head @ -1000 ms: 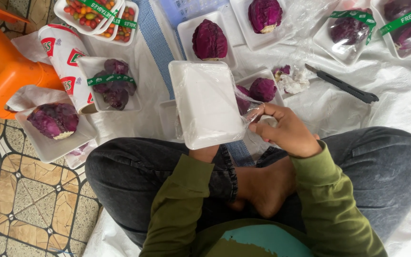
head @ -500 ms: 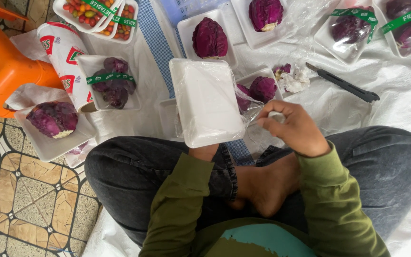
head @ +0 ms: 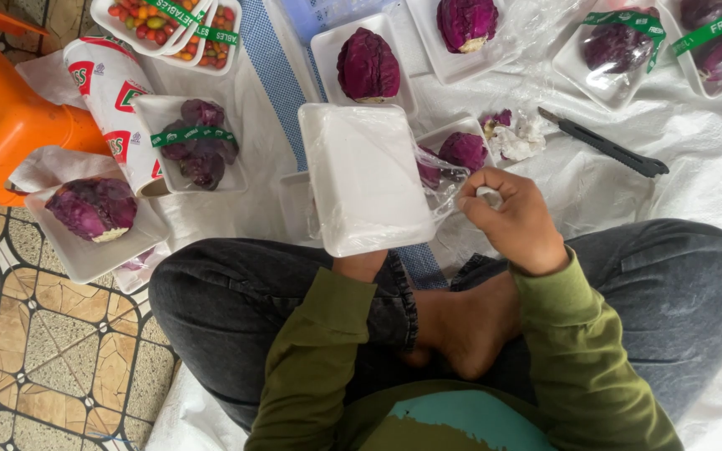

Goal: Cleaning red cabbages by removing outer leaves and wiping them before placing them in foam trays for packaging.

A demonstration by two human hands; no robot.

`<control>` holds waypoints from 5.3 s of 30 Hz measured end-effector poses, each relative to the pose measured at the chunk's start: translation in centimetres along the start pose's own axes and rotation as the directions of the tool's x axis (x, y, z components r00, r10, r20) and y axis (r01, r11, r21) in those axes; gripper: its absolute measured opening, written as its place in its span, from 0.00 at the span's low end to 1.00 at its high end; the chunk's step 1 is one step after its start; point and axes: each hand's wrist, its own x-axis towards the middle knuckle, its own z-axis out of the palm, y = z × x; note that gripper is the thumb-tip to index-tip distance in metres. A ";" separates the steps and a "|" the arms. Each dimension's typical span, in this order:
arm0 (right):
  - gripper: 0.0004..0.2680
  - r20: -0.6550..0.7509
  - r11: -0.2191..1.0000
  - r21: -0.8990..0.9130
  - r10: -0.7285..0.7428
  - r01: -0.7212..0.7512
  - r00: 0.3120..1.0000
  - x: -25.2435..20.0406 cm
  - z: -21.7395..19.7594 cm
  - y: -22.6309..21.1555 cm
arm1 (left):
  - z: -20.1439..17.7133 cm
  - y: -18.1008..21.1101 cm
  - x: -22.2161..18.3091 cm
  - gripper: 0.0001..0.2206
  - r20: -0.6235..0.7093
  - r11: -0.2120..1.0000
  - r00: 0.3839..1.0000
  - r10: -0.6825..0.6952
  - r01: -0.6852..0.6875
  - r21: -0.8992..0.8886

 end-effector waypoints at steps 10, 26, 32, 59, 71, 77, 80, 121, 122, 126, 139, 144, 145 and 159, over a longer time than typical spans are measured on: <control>0.03 0.028 0.984 0.152 0.087 -0.090 0.996 0.4 -0.6 1.0 | -0.3 0.0 0.2 0.24 0.050 0.997 0.999 0.019 -0.023 0.069; 0.01 -0.056 0.993 0.105 -0.053 0.059 0.997 -0.4 0.6 -0.4 | -0.2 -0.7 0.8 0.23 0.123 0.983 0.991 0.047 -0.068 0.170; 0.02 -0.237 0.988 0.107 -0.086 0.114 0.968 -0.6 -1.0 0.0 | -0.2 -0.1 0.7 0.23 0.141 0.973 0.988 0.061 -0.090 0.211; 0.04 -0.731 0.859 0.298 -0.076 0.417 0.678 -1.0 -11.5 3.9 | 11.6 6.5 7.8 0.22 0.296 0.909 0.952 0.075 -0.187 0.371; 0.21 -0.499 0.884 0.381 -0.049 0.270 0.865 0.8 -9.8 3.5 | 12.3 7.1 7.4 0.22 0.349 0.877 0.933 0.087 -0.238 0.419; 0.19 -0.245 0.927 0.295 -0.162 0.233 0.956 0.6 -2.4 2.4 | 16.1 10.9 6.3 0.28 0.101 0.978 0.993 -0.065 0.043 0.203; 0.26 0.088 0.913 0.406 -0.089 0.046 0.992 0.1 0.4 1.9 | 16.1 11.4 6.0 0.32 0.078 0.929 0.997 -0.030 -0.001 0.370; 0.14 0.449 0.584 0.782 -0.291 -0.215 0.845 -1.1 1.5 4.1 | 10.6 19.8 9.2 0.11 -0.035 0.989 0.997 -0.070 0.074 0.126; 0.13 0.466 0.597 0.773 -0.305 -0.214 0.831 -1.0 1.6 4.0 | 10.6 20.0 9.1 0.13 -0.047 0.973 0.998 -0.044 0.054 0.223; 0.13 0.495 0.598 0.755 -0.250 -0.270 0.832 -1.0 1.6 3.7 | 11.0 21.2 9.5 0.11 -0.052 0.900 0.999 0.015 0.010 0.437; 0.11 0.620 0.776 0.577 -0.210 -0.257 0.756 -1.0 1.0 5.6 | 10.7 18.6 12.0 0.10 0.257 0.982 0.960 -0.110 0.066 0.177; 0.11 0.608 0.817 0.520 -0.149 -0.250 0.780 -1.3 1.1 6.1 | 11.9 20.1 10.6 0.15 0.472 0.975 0.881 0.013 -0.116 0.189; 0.11 0.604 0.799 0.542 -0.156 -0.260 0.781 -0.9 1.2 6.4 | 12.2 20.8 10.2 0.15 0.564 0.963 0.824 0.049 -0.188 0.191; 0.24 0.434 0.573 0.771 -0.150 -0.280 0.888 0.7 1.3 11.7 | 16.5 25.4 3.7 0.17 0.803 0.831 0.568 -0.180 -0.349 0.433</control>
